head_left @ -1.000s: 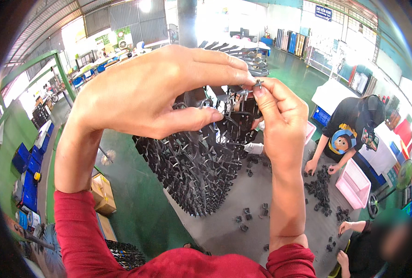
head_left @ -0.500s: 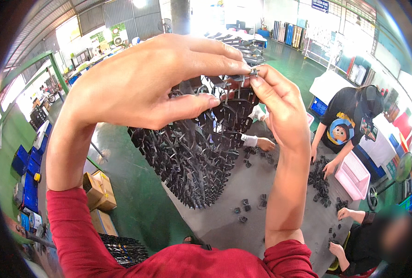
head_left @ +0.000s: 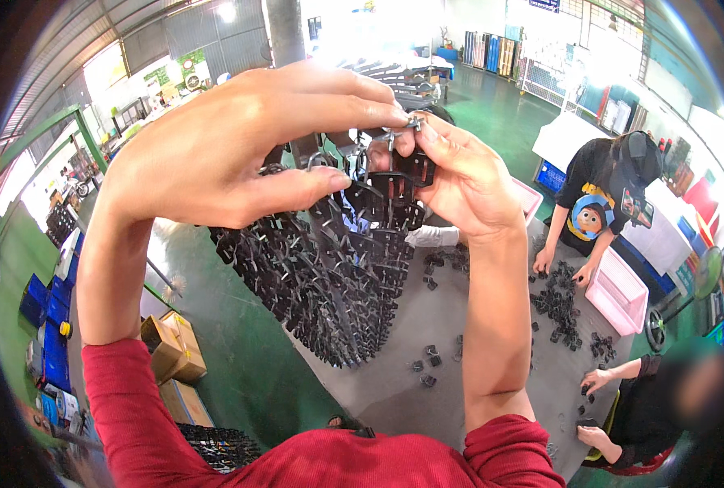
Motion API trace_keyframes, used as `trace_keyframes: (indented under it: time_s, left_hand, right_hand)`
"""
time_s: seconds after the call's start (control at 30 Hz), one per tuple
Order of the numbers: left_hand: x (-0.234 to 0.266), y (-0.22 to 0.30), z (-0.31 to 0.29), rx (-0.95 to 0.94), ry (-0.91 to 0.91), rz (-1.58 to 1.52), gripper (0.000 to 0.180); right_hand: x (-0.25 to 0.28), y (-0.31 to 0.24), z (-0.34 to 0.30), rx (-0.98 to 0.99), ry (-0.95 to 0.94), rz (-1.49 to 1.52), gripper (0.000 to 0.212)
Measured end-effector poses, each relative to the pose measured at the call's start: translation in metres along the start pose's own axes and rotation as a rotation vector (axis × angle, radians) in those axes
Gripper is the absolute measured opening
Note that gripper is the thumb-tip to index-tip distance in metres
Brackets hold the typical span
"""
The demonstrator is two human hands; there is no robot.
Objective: The person picks up small black plastic clips from a work table and attaches them one by one onto a tall vertical metal rack.
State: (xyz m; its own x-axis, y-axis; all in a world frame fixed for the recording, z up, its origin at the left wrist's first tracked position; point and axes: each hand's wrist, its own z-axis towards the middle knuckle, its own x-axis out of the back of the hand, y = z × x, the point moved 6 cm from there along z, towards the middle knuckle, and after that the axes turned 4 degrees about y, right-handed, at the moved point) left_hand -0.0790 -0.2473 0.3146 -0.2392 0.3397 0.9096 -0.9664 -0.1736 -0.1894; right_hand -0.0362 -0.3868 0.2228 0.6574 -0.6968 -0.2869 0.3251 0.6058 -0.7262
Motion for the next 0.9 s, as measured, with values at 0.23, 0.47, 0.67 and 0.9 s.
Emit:
trace_keyframes:
  time_s: [0.23, 0.47, 0.67, 0.9]
  left_hand:
    - [0.0, -0.001, -0.004, -0.005, -0.012, 0.008, 0.058]
    - [0.001, -0.002, -0.011, -0.035, -0.003, 0.041, 0.058]
    - [-0.001, -0.001, -0.012, -0.043, 0.014, 0.008, 0.058]
    - [0.001, -0.002, -0.01, -0.06, 0.018, 0.063, 0.058]
  right_hand:
    - [-0.002, 0.0, 0.0, -0.071, -0.028, 0.056, 0.025]
    - [-0.014, 0.002, -0.011, 0.045, 0.183, -0.001, 0.024]
    - [-0.018, 0.001, -0.013, 0.11, 0.261, -0.043, 0.023]
    - [-0.02, 0.0, -0.016, 0.176, 0.381, -0.081, 0.022]
